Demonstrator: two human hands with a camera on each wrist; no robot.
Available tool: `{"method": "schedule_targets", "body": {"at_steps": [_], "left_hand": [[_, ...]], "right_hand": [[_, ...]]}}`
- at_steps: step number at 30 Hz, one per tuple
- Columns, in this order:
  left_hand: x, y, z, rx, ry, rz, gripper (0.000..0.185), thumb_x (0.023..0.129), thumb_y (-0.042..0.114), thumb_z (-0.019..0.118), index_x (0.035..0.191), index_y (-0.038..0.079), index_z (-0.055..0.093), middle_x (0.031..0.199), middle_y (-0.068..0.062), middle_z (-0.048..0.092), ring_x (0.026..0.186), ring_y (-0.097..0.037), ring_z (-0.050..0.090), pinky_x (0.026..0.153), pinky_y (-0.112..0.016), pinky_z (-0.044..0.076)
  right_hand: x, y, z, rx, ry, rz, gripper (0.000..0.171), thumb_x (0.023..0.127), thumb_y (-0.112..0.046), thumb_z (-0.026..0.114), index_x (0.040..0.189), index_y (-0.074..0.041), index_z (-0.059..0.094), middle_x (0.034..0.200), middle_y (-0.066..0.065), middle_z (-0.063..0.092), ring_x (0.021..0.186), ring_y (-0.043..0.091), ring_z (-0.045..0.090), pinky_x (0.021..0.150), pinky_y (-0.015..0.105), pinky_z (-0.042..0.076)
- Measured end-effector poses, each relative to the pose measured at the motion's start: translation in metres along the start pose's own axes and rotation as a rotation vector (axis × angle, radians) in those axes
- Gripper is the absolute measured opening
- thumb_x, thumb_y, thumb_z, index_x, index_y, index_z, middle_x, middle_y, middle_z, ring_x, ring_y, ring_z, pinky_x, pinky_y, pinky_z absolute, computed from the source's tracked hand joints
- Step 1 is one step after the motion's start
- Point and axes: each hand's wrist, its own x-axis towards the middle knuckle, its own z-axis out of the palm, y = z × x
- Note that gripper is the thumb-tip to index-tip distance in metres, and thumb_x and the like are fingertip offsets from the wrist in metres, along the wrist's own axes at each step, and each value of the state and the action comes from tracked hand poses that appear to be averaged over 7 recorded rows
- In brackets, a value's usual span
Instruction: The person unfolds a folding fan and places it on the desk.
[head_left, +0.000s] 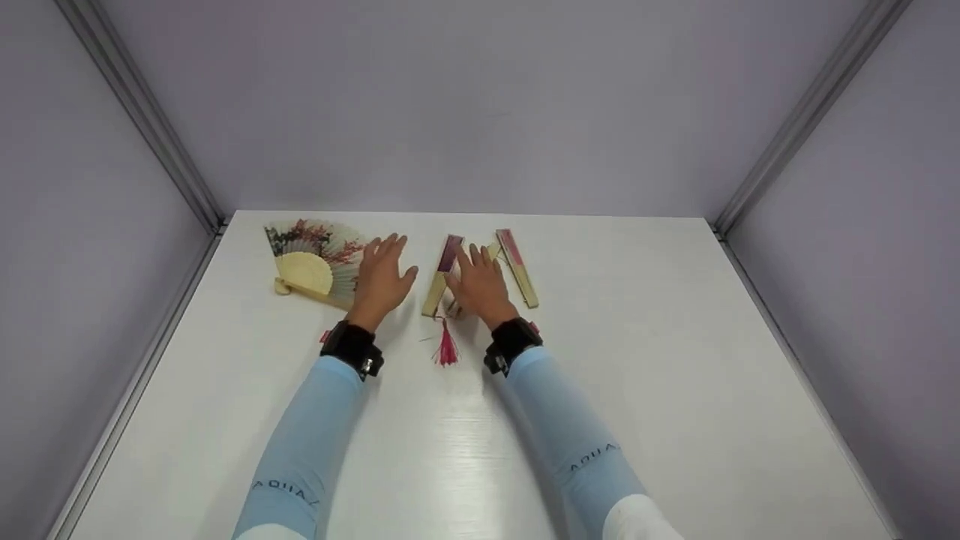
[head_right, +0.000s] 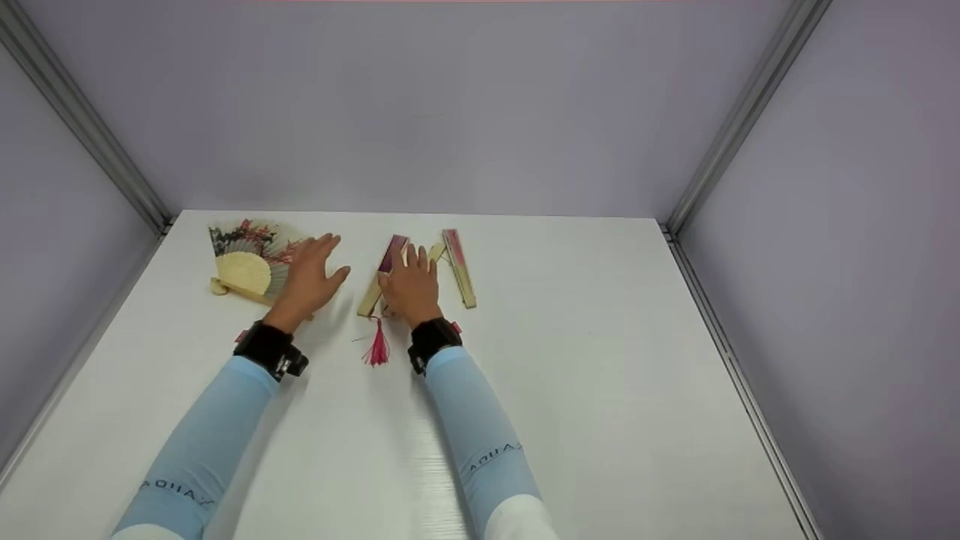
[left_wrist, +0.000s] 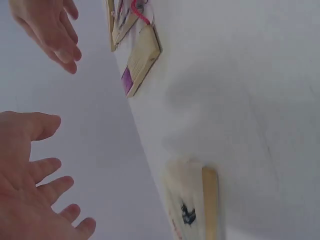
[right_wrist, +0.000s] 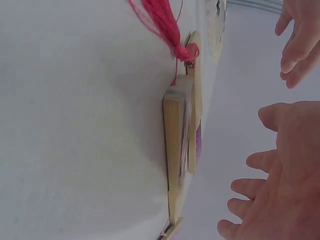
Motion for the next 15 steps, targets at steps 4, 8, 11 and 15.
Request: {"method": "schedule_targets", "body": {"at_steps": [4, 8, 11, 15], "left_hand": [[0.011, 0.006, 0.02, -0.043, -0.166, -0.079, 0.06, 0.111, 0.02, 0.061, 0.161, -0.008, 0.043, 0.164, -0.031, 0.049, 0.155, -0.046, 0.046, 0.132, -0.055, 0.039], [0.016, 0.015, 0.035, 0.052, -0.257, -0.123, 0.062, 0.111, 0.025, 0.062, 0.16, -0.009, 0.044, 0.161, -0.031, 0.053, 0.152, -0.047, 0.05, 0.129, -0.055, 0.043], [0.016, 0.021, 0.043, 0.137, -0.269, -0.131, 0.053, 0.111, 0.028, 0.06, 0.148, -0.01, 0.059, 0.148, -0.031, 0.064, 0.141, -0.048, 0.058, 0.12, -0.057, 0.052], [0.017, 0.023, 0.054, 0.172, -0.243, -0.179, 0.04, 0.111, 0.025, 0.058, 0.123, -0.011, 0.072, 0.13, -0.03, 0.07, 0.127, -0.048, 0.064, 0.108, -0.059, 0.058]], "right_hand": [[0.012, 0.006, 0.004, -0.042, -0.048, 0.061, 0.065, 0.117, -0.039, 0.046, 0.17, -0.005, 0.032, 0.176, 0.023, 0.035, 0.168, 0.042, 0.027, 0.139, 0.057, 0.026], [0.02, 0.005, 0.009, -0.057, -0.071, 0.094, 0.066, 0.118, -0.042, 0.042, 0.17, -0.003, 0.031, 0.178, 0.023, 0.032, 0.17, 0.041, 0.022, 0.14, 0.058, 0.021], [0.021, 0.003, 0.013, -0.085, -0.086, 0.102, 0.065, 0.118, -0.042, 0.04, 0.169, -0.001, 0.034, 0.177, 0.022, 0.034, 0.17, 0.041, 0.021, 0.141, 0.059, 0.019], [0.02, 0.002, 0.02, -0.115, -0.108, 0.08, 0.061, 0.118, -0.04, 0.04, 0.162, 0.002, 0.044, 0.174, 0.022, 0.04, 0.169, 0.041, 0.024, 0.141, 0.058, 0.019]]}}
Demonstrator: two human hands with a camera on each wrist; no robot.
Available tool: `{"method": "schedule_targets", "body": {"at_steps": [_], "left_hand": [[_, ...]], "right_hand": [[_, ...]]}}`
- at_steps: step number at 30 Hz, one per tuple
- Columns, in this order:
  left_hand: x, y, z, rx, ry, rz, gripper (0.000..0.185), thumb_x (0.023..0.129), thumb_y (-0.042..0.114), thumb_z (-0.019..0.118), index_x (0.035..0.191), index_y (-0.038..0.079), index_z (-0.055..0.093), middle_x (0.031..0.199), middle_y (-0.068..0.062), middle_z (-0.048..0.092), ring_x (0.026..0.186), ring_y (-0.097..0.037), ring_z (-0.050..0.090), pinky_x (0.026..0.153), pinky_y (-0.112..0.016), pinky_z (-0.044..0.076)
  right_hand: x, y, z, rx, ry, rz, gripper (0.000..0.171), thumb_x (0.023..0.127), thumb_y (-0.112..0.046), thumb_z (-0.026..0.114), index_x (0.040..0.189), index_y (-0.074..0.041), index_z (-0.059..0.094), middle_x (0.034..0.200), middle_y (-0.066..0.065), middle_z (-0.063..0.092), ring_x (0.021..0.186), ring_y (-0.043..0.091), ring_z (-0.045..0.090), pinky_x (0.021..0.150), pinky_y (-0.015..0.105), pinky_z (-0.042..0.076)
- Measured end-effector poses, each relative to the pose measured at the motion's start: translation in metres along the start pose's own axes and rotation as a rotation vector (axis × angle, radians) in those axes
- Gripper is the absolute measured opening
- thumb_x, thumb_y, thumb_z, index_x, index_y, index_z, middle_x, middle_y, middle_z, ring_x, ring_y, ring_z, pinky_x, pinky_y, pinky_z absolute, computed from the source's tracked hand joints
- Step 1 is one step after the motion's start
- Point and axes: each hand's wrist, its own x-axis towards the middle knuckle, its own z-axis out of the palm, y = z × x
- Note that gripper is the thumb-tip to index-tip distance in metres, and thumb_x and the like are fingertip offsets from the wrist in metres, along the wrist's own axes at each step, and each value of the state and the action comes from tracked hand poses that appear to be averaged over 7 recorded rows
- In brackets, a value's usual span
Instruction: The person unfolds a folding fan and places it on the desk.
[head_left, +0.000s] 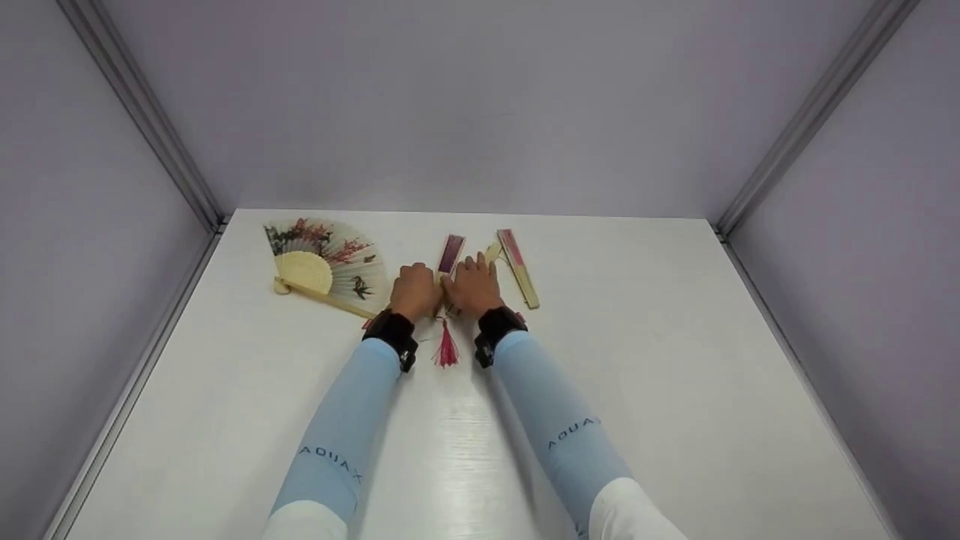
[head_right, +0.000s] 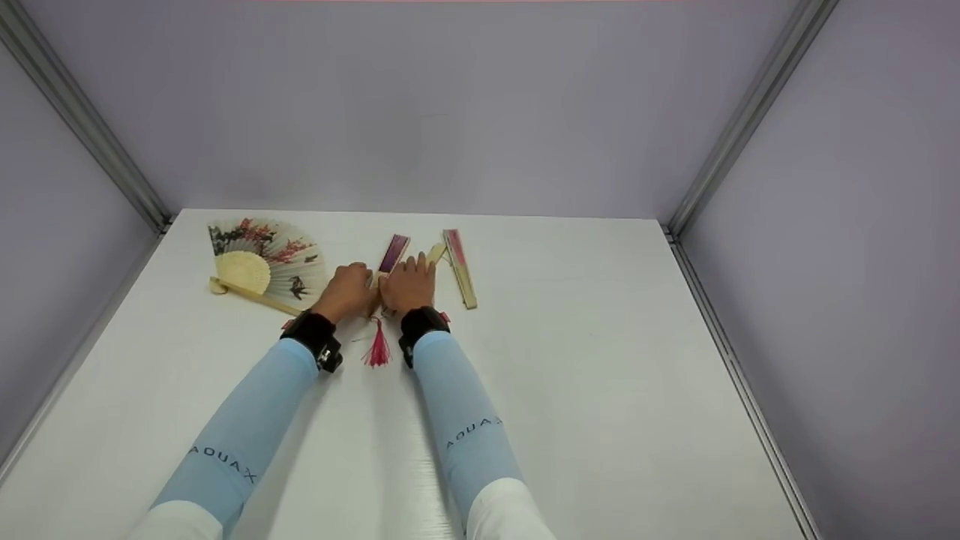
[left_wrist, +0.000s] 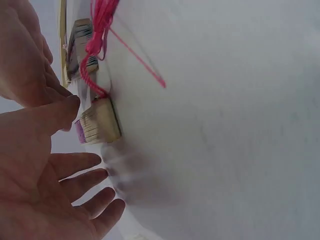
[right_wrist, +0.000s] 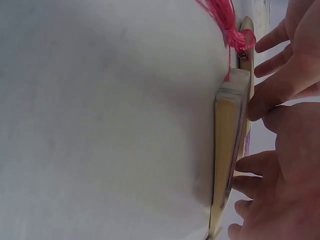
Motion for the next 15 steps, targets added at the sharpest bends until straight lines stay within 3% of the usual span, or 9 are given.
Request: {"method": "schedule_targets", "body": {"at_steps": [4, 7, 9, 11, 13, 15], "left_hand": [[0.024, -0.015, 0.025, -0.123, 0.082, -0.032, 0.024, 0.102, 0.017, 0.065, 0.093, -0.004, 0.073, 0.116, -0.028, 0.073, 0.118, -0.05, 0.066, 0.099, -0.059, 0.059], [0.051, -0.035, 0.048, -0.22, 0.126, -0.013, 0.021, 0.096, 0.016, 0.069, 0.098, -0.004, 0.075, 0.115, -0.026, 0.077, 0.114, -0.048, 0.071, 0.096, -0.058, 0.061], [0.058, -0.039, 0.052, -0.275, 0.14, -0.015, 0.026, 0.095, 0.013, 0.069, 0.112, -0.005, 0.077, 0.12, -0.024, 0.079, 0.113, -0.043, 0.074, 0.097, -0.055, 0.063], [0.051, -0.032, 0.044, -0.376, 0.152, -0.058, 0.038, 0.095, 0.011, 0.069, 0.13, -0.004, 0.074, 0.124, -0.023, 0.079, 0.115, -0.038, 0.076, 0.097, -0.051, 0.064], [0.031, -0.018, 0.028, -0.488, 0.174, -0.088, 0.038, 0.096, 0.008, 0.069, 0.132, -0.004, 0.074, 0.124, -0.024, 0.079, 0.114, -0.037, 0.077, 0.095, -0.047, 0.065], [0.015, -0.005, 0.014, -0.575, 0.189, -0.11, 0.038, 0.097, 0.007, 0.071, 0.134, -0.003, 0.073, 0.124, -0.024, 0.08, 0.114, -0.035, 0.078, 0.093, -0.043, 0.066]], "right_hand": [[0.001, 0.0, 0.002, 0.013, -0.014, -0.027, 0.059, 0.118, -0.038, 0.04, 0.161, 0.003, 0.046, 0.173, 0.023, 0.04, 0.169, 0.042, 0.023, 0.141, 0.058, 0.016], [0.003, 0.0, 0.001, 0.043, -0.02, -0.036, 0.058, 0.118, -0.037, 0.04, 0.159, 0.003, 0.048, 0.174, 0.021, 0.04, 0.169, 0.043, 0.022, 0.141, 0.058, 0.016], [0.004, -0.001, 0.001, 0.069, -0.008, -0.05, 0.054, 0.118, -0.036, 0.041, 0.151, 0.003, 0.057, 0.17, 0.02, 0.046, 0.168, 0.045, 0.024, 0.141, 0.06, 0.017], [0.004, -0.002, 0.001, 0.125, 0.023, -0.071, 0.047, 0.117, -0.032, 0.043, 0.137, 0.003, 0.066, 0.159, 0.02, 0.058, 0.166, 0.046, 0.03, 0.139, 0.063, 0.019], [0.005, -0.003, 0.001, 0.206, 0.08, -0.095, 0.04, 0.116, -0.026, 0.046, 0.123, 0.005, 0.07, 0.144, 0.024, 0.068, 0.159, 0.048, 0.04, 0.138, 0.064, 0.023], [0.003, -0.004, -0.001, 0.352, 0.121, -0.089, 0.037, 0.113, -0.022, 0.05, 0.124, 0.008, 0.069, 0.14, 0.028, 0.069, 0.156, 0.05, 0.045, 0.137, 0.062, 0.027]]}}
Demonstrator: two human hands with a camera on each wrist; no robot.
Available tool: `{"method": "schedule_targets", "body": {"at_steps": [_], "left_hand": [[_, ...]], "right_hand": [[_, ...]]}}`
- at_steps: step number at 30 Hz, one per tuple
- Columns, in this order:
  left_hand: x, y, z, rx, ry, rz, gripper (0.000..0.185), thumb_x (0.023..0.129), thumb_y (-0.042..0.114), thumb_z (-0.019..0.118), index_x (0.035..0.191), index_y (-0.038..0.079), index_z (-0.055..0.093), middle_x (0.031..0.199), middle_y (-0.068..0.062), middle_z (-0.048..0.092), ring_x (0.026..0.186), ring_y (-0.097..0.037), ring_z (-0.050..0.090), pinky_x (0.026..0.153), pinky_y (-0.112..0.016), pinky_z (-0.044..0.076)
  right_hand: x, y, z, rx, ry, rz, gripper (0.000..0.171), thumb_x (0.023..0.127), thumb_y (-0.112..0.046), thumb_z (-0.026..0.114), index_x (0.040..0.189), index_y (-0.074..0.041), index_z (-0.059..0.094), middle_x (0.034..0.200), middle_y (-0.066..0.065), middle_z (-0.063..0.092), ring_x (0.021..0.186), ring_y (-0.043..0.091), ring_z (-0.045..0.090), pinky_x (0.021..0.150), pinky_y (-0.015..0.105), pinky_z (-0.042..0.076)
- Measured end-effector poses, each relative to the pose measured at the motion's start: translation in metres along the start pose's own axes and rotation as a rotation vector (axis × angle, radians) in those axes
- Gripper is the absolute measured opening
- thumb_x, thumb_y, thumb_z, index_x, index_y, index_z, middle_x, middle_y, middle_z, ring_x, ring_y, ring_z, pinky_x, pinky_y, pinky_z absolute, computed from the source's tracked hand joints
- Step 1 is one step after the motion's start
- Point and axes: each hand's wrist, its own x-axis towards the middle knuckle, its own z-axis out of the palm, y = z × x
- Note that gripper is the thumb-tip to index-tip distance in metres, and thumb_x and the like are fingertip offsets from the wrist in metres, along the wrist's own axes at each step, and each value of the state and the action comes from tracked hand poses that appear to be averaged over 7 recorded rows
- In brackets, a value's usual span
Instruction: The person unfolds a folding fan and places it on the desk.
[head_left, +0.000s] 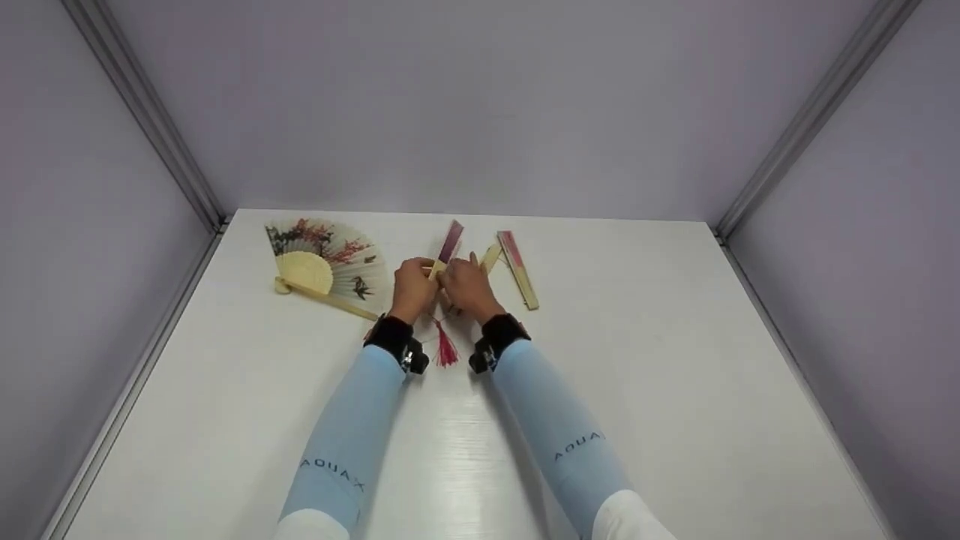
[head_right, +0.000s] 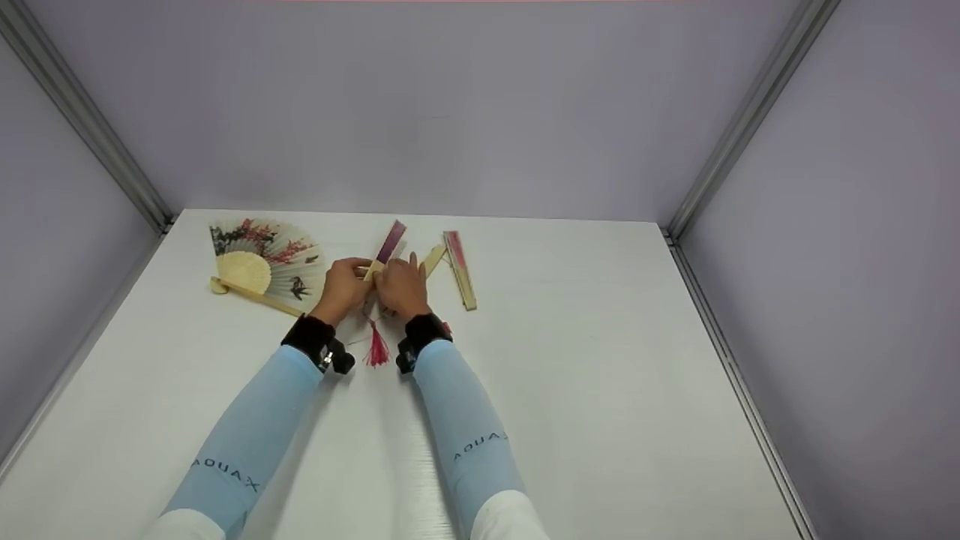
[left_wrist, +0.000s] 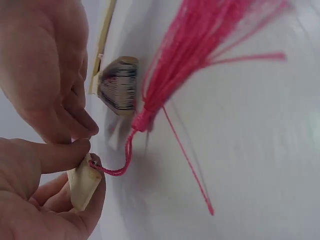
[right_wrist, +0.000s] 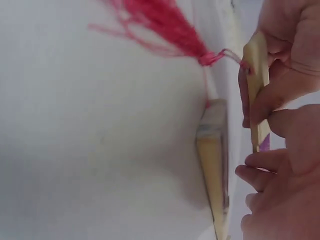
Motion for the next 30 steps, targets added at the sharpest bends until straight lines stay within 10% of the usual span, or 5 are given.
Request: {"method": "schedule_targets", "body": {"at_steps": [8, 14, 30], "left_hand": [[-0.053, 0.034, -0.01, -0.274, 0.023, -0.009, 0.039, 0.099, 0.009, 0.076, 0.138, 0.003, 0.073, 0.123, -0.022, 0.081, 0.112, -0.03, 0.08, 0.082, -0.026, 0.062], [-0.088, 0.051, -0.011, -0.476, -0.021, 0.018, 0.035, 0.098, 0.007, 0.079, 0.133, 0.005, 0.077, 0.125, -0.018, 0.08, 0.104, -0.02, 0.08, 0.078, -0.022, 0.062], [-0.107, 0.052, -0.004, -0.549, -0.132, 0.055, 0.031, 0.1, 0.008, 0.078, 0.13, 0.004, 0.079, 0.123, -0.017, 0.082, 0.097, -0.009, 0.076, 0.085, -0.025, 0.066]], "right_hand": [[-0.032, -0.009, -0.022, 0.509, 0.154, 0.075, 0.039, 0.109, -0.014, 0.065, 0.145, 0.001, 0.065, 0.133, 0.026, 0.073, 0.119, 0.035, 0.075, 0.102, 0.043, 0.064], [-0.074, -0.01, -0.051, 0.785, 0.189, 0.1, 0.036, 0.105, -0.008, 0.07, 0.14, 0.001, 0.07, 0.122, 0.022, 0.074, 0.097, 0.017, 0.074, 0.084, 0.031, 0.069], [-0.099, 0.012, -0.078, 0.978, 0.077, 0.149, 0.023, 0.1, -0.003, 0.076, 0.123, 0.002, 0.077, 0.102, 0.003, 0.077, 0.09, 0.016, 0.078, 0.083, 0.039, 0.071]]}}
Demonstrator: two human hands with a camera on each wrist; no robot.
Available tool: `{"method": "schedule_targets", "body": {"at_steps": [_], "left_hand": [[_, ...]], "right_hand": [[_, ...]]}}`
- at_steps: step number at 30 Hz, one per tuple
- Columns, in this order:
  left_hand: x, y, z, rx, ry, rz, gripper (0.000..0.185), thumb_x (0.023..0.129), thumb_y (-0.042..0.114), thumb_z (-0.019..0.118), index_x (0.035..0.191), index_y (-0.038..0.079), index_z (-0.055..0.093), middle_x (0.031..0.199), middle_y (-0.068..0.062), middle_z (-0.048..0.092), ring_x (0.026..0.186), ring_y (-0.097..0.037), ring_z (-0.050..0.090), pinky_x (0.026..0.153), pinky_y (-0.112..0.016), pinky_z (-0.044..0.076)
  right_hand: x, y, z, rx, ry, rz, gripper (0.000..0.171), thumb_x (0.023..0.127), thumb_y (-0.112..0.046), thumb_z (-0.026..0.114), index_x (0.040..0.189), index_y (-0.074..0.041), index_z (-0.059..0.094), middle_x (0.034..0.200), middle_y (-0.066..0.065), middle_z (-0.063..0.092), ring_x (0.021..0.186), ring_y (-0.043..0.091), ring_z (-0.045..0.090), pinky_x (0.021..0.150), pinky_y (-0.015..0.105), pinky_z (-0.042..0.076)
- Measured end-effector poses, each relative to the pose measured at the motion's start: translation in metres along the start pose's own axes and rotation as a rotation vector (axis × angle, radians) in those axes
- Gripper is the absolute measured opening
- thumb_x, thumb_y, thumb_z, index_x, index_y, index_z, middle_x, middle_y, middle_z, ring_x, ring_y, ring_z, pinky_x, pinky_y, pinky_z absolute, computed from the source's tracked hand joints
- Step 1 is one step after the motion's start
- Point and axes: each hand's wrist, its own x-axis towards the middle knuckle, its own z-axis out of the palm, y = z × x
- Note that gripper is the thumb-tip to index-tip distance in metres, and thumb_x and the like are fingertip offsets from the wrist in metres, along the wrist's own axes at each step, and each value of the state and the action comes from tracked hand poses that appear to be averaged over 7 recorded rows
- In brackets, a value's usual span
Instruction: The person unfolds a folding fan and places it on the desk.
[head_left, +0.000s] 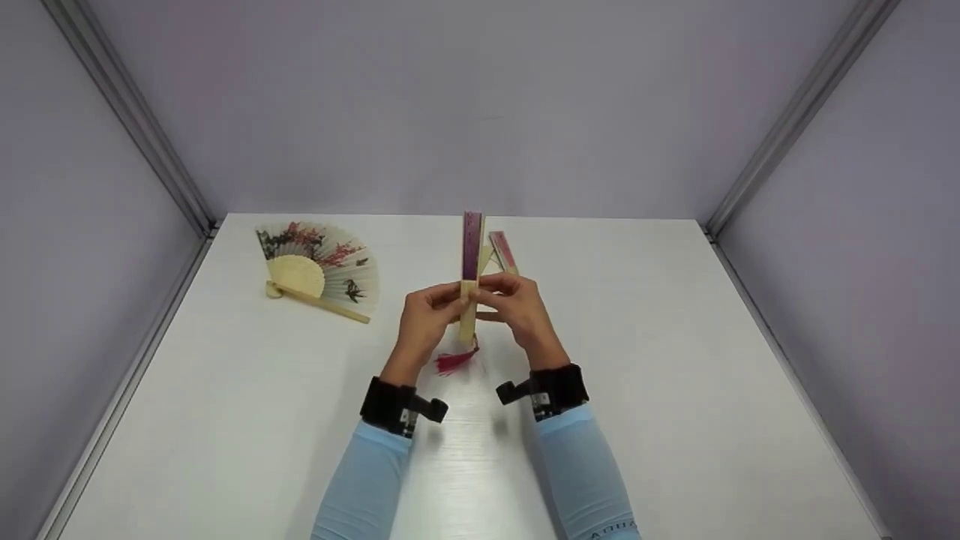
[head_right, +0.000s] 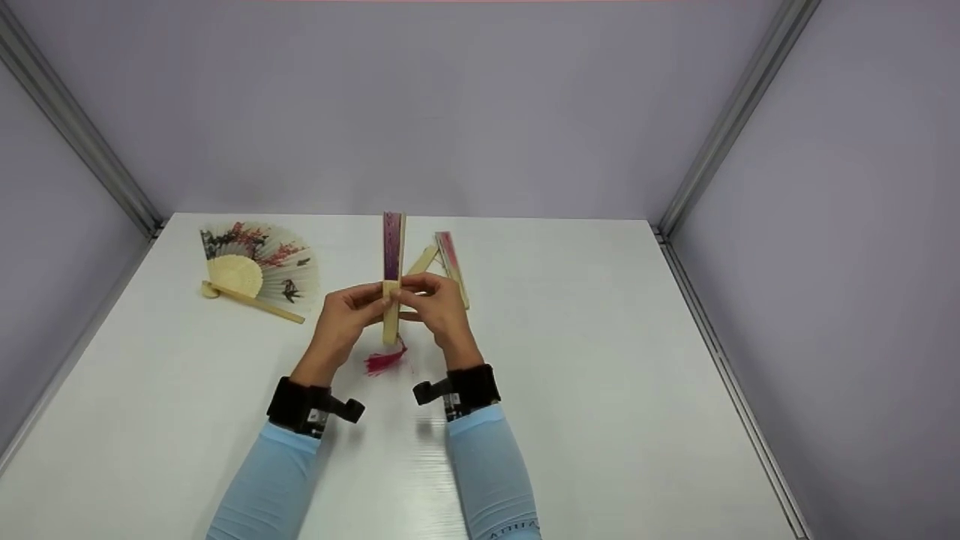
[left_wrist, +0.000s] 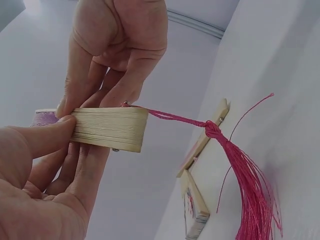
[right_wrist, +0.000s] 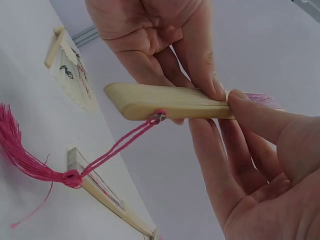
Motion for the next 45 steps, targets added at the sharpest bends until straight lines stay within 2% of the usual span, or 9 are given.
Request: {"method": "schedule_targets", "body": {"at_steps": [5, 12, 19, 26, 37, 45], "left_hand": [[0.0, -0.001, 0.0, -0.031, -0.01, -0.007, 0.03, 0.099, 0.006, 0.078, 0.129, 0.002, 0.079, 0.122, -0.018, 0.082, 0.099, -0.012, 0.077, 0.09, -0.032, 0.069], [0.001, -0.005, 0.002, -0.085, -0.011, 0.0, 0.031, 0.099, 0.002, 0.078, 0.129, -0.002, 0.077, 0.113, -0.015, 0.083, 0.091, -0.008, 0.076, 0.085, -0.028, 0.068], [0.001, -0.008, 0.005, -0.115, -0.01, -0.018, 0.03, 0.099, 0.003, 0.078, 0.128, -0.002, 0.078, 0.114, -0.014, 0.083, 0.092, -0.008, 0.077, 0.085, -0.027, 0.068], [0.002, -0.009, 0.006, -0.138, -0.002, -0.021, 0.026, 0.098, 0.002, 0.078, 0.124, -0.003, 0.079, 0.105, -0.008, 0.084, 0.088, -0.01, 0.078, 0.079, -0.028, 0.069], [0.003, -0.01, 0.004, -0.248, -0.031, -0.077, 0.025, 0.1, -0.003, 0.073, 0.124, -0.01, 0.076, 0.104, -0.01, 0.085, 0.087, -0.011, 0.08, 0.08, -0.027, 0.069], [0.005, -0.015, 0.005, -0.286, -0.045, -0.075, 0.027, 0.102, -0.003, 0.071, 0.127, -0.012, 0.074, 0.109, -0.014, 0.085, 0.088, -0.012, 0.081, 0.083, -0.03, 0.069]], "right_hand": [[0.001, 0.002, -0.002, 0.032, -0.005, 0.009, 0.022, 0.099, -0.003, 0.077, 0.121, 0.001, 0.078, 0.099, 0.001, 0.077, 0.091, 0.015, 0.077, 0.084, 0.039, 0.071], [0.002, 0.004, -0.005, 0.052, 0.013, 0.029, 0.02, 0.098, -0.004, 0.079, 0.118, 0.001, 0.08, 0.099, 0.004, 0.078, 0.087, 0.015, 0.078, 0.081, 0.038, 0.071], [0.002, 0.006, -0.005, 0.076, 0.015, 0.048, 0.02, 0.098, -0.003, 0.079, 0.117, 0.001, 0.08, 0.1, 0.003, 0.076, 0.087, 0.014, 0.078, 0.082, 0.036, 0.071], [0.003, 0.007, -0.008, 0.095, 0.005, 0.045, 0.023, 0.099, -0.002, 0.078, 0.121, 0.004, 0.078, 0.1, 0.003, 0.074, 0.087, 0.013, 0.077, 0.083, 0.037, 0.071], [0.002, 0.009, -0.011, 0.132, 0.002, 0.055, 0.012, 0.096, -0.003, 0.081, 0.107, -0.007, 0.084, 0.102, 0.004, 0.077, 0.087, 0.012, 0.077, 0.08, 0.034, 0.07], [0.003, 0.01, -0.014, 0.155, -0.001, 0.059, 0.01, 0.096, -0.002, 0.081, 0.101, -0.01, 0.085, 0.101, 0.002, 0.076, 0.087, 0.013, 0.077, 0.08, 0.035, 0.07]]}}
